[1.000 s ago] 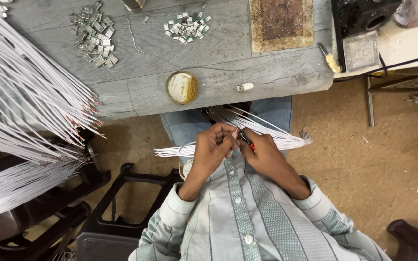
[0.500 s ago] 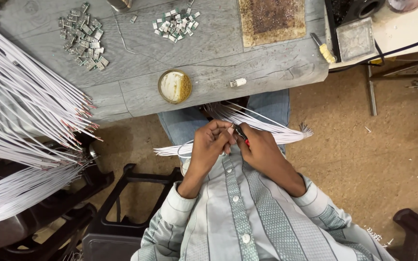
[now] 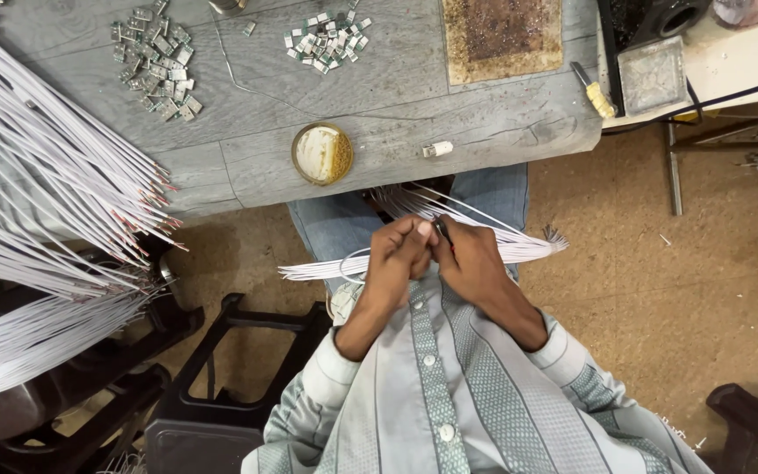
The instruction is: Soldering multiple thin white wires to small electronic connectors.
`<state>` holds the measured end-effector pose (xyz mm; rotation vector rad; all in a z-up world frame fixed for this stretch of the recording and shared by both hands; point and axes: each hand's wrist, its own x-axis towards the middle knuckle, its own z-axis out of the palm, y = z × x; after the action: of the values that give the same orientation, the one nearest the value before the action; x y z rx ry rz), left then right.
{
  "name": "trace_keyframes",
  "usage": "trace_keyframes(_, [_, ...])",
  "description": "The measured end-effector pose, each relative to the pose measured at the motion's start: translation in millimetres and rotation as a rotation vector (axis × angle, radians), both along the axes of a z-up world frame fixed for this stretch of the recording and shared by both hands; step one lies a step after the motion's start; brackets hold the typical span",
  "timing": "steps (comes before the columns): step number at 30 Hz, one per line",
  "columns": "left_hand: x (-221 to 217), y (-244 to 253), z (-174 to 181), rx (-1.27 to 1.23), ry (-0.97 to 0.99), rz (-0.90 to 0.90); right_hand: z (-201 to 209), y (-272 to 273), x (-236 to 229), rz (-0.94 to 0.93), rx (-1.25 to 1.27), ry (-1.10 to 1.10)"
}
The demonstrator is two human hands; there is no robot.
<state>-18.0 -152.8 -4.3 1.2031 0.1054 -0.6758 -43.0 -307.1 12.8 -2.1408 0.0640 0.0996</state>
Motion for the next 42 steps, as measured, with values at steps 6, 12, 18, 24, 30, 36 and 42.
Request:
trace_keyframes(6, [-3,-23,-28,-0.292,0.178,0.242,-51,13,0,-0.227,0.069,0.085])
trace_keyframes(12, [-10,-31,-30,-0.314,0.073,0.324,-66,-2,8,-0.574,0.56,0.116])
trace_keyframes(18, [-6,-21,-11,-0.204,-0.128,0.126,-16,-79,24,-0.522,0.467,-0.276])
trace_keyframes(24, [3,-15,5,-0.148,-0.208,0.096,33,-147,79,0.0,-0.681,-0.405])
trace_keyframes(30, [13,-10,23,-0.215,-0.239,0.199,45,-137,85,0.086,-0.778,-0.47])
trace_keyframes(36, [26,-11,42,-0.405,-0.351,0.169,45,-53,35,0.094,0.262,-0.127])
trace_keyframes(42, [23,-1,50,-0.241,-0.433,0.148,29,-20,22,-0.066,0.842,0.026])
